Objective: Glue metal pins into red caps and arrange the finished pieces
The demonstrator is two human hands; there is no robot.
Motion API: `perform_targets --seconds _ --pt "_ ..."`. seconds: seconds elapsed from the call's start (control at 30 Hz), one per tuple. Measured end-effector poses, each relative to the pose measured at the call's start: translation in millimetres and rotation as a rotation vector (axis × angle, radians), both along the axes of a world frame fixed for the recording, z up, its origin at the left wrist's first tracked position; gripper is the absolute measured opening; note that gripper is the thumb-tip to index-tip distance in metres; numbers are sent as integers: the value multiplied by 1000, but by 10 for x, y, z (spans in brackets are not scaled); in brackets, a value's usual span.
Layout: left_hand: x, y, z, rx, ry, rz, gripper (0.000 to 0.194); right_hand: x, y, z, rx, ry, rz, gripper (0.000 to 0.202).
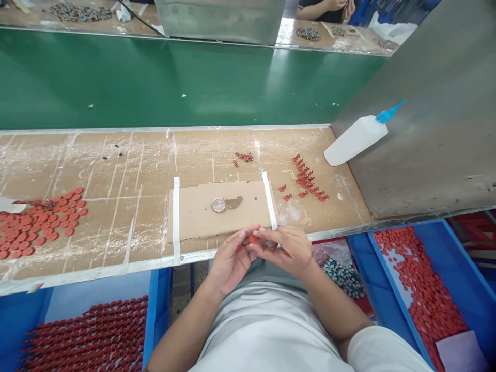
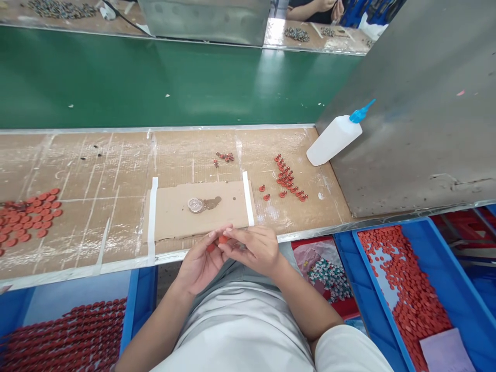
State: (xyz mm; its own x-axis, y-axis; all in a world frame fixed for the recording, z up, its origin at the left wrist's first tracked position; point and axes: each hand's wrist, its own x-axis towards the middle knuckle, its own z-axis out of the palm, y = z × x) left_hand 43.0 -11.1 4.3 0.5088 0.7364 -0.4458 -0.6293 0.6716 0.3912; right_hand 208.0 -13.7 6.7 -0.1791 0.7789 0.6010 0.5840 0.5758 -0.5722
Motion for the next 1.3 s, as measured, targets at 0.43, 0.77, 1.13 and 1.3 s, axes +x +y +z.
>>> perform_targets --seconds 0.43,0.77,1.13,1.3 --pt "-5 -53 -81 117 106 185 28 -336 -69 42 -810 871 -169 30" --pt "-11 -76 -124 188 113 241 25 -413 -59 72 -937 955 -71 30" --pt "-293 -38 -242 92 125 394 25 -211 859 69 -354 -190 -374 26" --pt "-364 -61 -252 78 136 431 25 -320 1543 24 -377 -355 -385 30"
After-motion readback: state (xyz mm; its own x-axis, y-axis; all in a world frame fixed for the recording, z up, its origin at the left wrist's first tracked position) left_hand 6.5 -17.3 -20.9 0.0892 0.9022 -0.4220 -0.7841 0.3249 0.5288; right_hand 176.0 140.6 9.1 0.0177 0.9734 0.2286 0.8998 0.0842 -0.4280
